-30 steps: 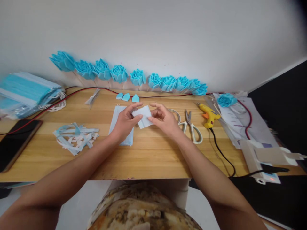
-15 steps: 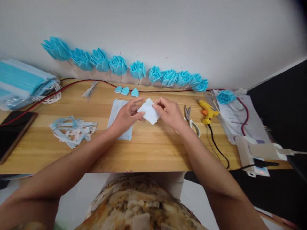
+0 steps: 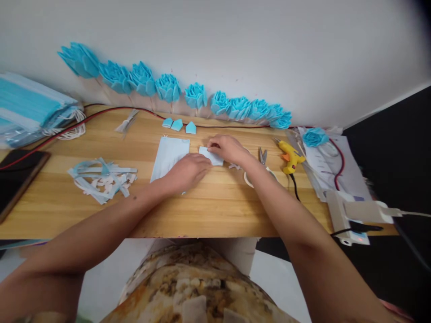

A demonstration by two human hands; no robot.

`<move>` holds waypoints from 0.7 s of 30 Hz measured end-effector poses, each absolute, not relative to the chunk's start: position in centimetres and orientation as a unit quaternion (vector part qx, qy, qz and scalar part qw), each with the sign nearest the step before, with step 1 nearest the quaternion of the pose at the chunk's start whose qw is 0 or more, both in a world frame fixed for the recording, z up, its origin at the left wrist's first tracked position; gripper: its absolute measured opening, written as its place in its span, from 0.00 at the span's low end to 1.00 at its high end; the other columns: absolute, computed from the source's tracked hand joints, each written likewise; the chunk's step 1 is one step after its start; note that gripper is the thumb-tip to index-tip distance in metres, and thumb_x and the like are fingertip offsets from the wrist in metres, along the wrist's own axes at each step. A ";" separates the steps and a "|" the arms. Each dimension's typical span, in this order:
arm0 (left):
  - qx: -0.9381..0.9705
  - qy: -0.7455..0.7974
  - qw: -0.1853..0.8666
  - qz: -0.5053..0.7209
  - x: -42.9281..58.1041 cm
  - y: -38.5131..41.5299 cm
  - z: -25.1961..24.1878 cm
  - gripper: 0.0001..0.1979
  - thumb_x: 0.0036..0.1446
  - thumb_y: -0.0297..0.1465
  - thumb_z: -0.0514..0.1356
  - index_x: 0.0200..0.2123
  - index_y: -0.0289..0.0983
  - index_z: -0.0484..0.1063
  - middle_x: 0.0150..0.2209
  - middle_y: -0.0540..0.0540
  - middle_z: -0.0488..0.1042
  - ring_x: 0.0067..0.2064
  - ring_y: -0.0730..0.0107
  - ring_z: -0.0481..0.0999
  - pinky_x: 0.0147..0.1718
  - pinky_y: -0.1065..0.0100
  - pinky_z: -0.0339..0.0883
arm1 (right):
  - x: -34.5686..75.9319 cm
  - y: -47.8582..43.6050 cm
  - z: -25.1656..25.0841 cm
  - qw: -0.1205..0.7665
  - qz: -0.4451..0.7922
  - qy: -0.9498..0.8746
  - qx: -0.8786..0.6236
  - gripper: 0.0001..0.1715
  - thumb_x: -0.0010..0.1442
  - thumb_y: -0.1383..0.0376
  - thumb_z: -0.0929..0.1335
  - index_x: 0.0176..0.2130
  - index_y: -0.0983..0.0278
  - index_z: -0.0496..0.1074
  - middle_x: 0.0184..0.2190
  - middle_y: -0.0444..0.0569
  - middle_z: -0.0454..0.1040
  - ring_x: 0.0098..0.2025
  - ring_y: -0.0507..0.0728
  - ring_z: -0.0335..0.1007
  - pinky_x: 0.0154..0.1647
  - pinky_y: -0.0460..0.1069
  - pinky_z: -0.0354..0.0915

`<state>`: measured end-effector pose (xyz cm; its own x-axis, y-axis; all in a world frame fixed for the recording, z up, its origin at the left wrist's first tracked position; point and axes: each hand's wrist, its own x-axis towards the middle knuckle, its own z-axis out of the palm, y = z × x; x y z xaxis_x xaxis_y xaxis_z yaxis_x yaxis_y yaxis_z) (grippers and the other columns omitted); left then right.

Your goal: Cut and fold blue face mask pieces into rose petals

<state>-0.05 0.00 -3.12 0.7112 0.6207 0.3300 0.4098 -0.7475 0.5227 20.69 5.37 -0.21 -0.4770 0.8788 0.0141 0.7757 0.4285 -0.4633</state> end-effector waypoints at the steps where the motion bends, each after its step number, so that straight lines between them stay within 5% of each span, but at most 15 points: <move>1: 0.913 0.279 0.195 0.226 0.1 -0.2 -3.1 0.16 0.68 0.29 0.52 0.44 0.37 0.80 0.52 0.37 0.82 0.54 0.51 0.79 0.55 0.46 0.70 | 20.7 5.4 -0.2 0.124 0.190 -0.836 -0.500 0.08 0.62 0.70 0.68 0.33 0.61 0.78 0.34 0.47 0.79 0.35 0.57 0.70 0.35 0.50 0.55; 14: 0.935 0.260 0.157 0.182 0.0 -0.7 -2.7 0.14 0.69 0.29 0.53 0.44 0.36 0.79 0.48 0.38 0.81 0.52 0.52 0.78 0.54 0.50 0.69 | 20.1 4.6 0.3 0.185 0.106 -0.832 -0.512 0.06 0.65 0.69 0.69 0.42 0.63 0.77 0.44 0.57 0.81 0.48 0.66 0.74 0.49 0.57 0.63; 21: 0.935 0.260 0.150 0.189 0.0 -0.8 -2.9 0.13 0.67 0.27 0.55 0.45 0.39 0.80 0.52 0.41 0.80 0.57 0.54 0.77 0.59 0.50 0.66 | 16.8 5.3 1.2 0.169 0.124 -0.843 -0.496 0.08 0.67 0.67 0.68 0.44 0.63 0.78 0.42 0.53 0.82 0.45 0.61 0.75 0.45 0.52 0.63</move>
<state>0.04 -0.79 -2.89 0.7934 0.5429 0.2753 0.4298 -0.8199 0.3781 16.80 5.32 1.22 -0.4509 0.8779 0.1612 0.7939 0.4770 -0.3770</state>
